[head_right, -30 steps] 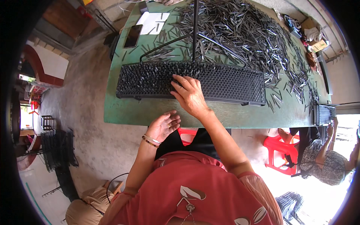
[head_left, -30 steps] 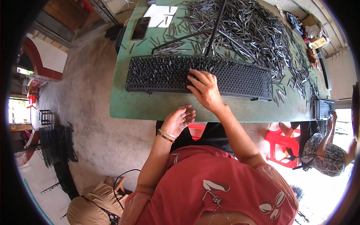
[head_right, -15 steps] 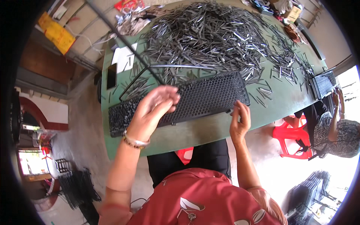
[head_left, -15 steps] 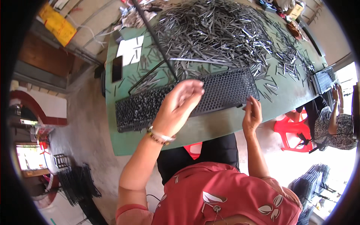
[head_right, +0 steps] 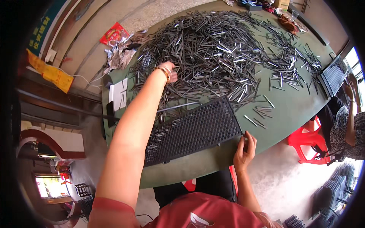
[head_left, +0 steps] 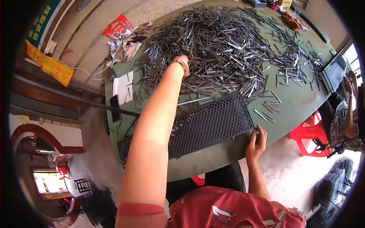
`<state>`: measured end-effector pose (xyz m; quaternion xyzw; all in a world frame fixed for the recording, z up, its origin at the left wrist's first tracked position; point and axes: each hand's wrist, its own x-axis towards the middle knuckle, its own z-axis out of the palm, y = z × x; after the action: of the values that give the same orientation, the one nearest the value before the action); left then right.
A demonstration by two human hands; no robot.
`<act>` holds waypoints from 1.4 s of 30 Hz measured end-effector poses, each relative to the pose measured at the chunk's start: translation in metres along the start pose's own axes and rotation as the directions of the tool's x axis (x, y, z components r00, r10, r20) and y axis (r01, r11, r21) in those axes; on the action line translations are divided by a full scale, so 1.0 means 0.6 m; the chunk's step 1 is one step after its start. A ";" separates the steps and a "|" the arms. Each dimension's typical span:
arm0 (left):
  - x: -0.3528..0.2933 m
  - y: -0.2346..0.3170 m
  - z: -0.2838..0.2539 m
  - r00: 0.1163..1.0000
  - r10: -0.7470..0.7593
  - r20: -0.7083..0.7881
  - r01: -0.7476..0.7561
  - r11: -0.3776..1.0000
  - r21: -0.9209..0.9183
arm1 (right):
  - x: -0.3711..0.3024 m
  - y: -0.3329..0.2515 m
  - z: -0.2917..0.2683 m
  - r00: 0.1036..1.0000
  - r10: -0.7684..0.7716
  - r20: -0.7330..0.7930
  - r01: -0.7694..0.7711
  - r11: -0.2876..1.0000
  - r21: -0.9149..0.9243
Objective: Sorting small metal pins and inserting them into a perforated black grid.
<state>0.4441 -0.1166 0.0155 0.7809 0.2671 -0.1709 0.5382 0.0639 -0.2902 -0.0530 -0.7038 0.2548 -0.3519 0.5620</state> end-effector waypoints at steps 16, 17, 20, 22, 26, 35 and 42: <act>0.074 0.065 0.073 0.997 -0.027 -0.068 0.026 0.999 -0.019 | 0.006 0.003 -0.009 0.998 -0.016 0.064 0.025 0.988 -0.150; 0.086 0.077 0.074 0.989 -0.081 -0.124 0.081 0.997 -0.005 | 0.006 0.003 -0.010 0.997 -0.026 0.075 0.037 0.987 -0.155; 0.108 0.072 0.086 0.978 -0.084 -0.189 0.055 0.986 -0.156 | 0.012 -0.001 -0.009 0.992 -0.080 0.097 0.098 0.975 -0.201; 0.119 0.075 0.080 0.994 -0.068 -0.089 0.057 0.991 -0.120 | 0.017 -0.002 -0.008 0.986 -0.120 0.113 0.145 0.958 -0.246; 0.095 0.079 0.100 0.999 -0.049 0.002 0.049 0.998 -0.026 | 0.015 0.000 -0.010 0.990 -0.083 0.118 0.111 0.960 -0.256; 0.199 0.058 0.104 0.948 -0.285 -0.143 0.234 0.926 -0.297 | 0.015 -0.007 -0.005 0.989 -0.082 0.119 0.109 0.966 -0.235; 0.206 0.058 0.107 0.988 -0.096 0.118 0.127 0.949 -0.287 | 0.013 0.000 -0.008 0.990 -0.069 0.120 0.095 0.969 -0.228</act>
<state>0.5653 -0.1574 -0.0503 0.6660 0.3052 -0.1993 0.6508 0.0652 -0.2991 -0.0510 -0.7935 0.2333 -0.3028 0.4736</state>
